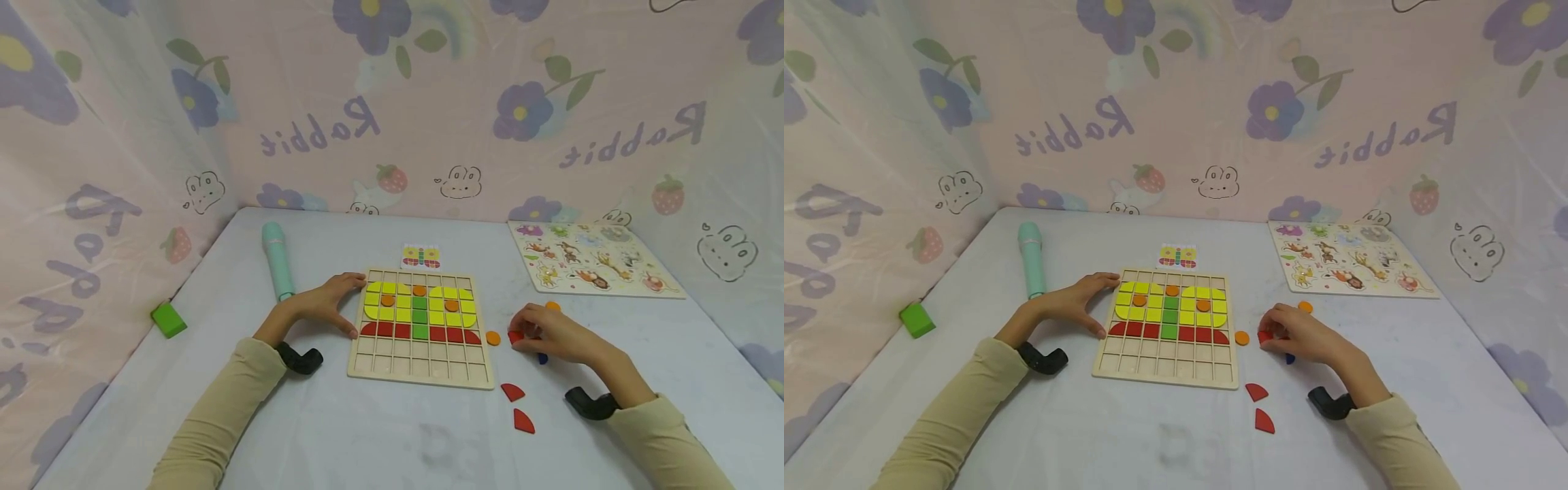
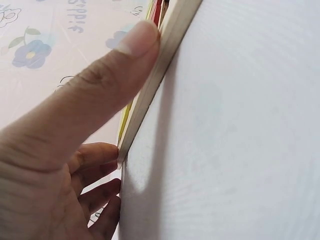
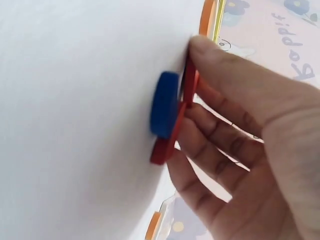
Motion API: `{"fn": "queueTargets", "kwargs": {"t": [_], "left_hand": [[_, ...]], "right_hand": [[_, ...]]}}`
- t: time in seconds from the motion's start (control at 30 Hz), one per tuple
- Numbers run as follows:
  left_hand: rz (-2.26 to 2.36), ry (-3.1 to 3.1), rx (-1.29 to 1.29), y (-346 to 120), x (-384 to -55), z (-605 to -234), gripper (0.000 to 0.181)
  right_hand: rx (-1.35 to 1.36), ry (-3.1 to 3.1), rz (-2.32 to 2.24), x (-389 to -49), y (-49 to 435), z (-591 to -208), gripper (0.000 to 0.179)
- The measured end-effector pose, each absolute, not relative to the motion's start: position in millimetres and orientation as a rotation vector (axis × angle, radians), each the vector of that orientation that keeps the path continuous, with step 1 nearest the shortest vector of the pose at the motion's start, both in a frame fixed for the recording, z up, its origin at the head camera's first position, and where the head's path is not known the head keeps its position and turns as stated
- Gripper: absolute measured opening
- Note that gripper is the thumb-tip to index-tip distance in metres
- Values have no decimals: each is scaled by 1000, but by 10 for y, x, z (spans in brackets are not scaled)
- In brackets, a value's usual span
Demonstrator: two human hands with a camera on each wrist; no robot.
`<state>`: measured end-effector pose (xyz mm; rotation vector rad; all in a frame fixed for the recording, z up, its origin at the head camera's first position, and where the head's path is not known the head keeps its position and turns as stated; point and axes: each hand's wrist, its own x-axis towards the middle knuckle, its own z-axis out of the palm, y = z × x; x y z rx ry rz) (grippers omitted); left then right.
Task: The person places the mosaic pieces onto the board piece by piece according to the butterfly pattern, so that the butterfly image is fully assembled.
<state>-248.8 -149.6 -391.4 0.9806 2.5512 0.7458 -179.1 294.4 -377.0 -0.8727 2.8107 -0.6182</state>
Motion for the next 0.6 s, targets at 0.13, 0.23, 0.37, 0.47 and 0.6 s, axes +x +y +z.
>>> {"fn": "queueTargets", "kwargs": {"t": [0.13,0.23,0.37,0.47,0.6], "left_hand": [[747,2552,983,-1494,-2484,-3902,99],[748,2550,982,-1496,-2483,-3899,98],[750,2545,977,-1498,-2483,-3900,99],[751,2544,981,-1496,-2482,-3898,99],[742,2548,991,-1494,-2484,-3904,100]], "right_hand": [[-869,2860,-551,-1782,2875,-3748,21],[-921,2879,-578,-1759,2769,-3731,21],[-1004,2857,-621,-1710,2548,-3717,24],[-1037,2825,-646,-1680,2398,-3709,26],[-1051,2792,-673,-1669,2300,-3712,26]]}}
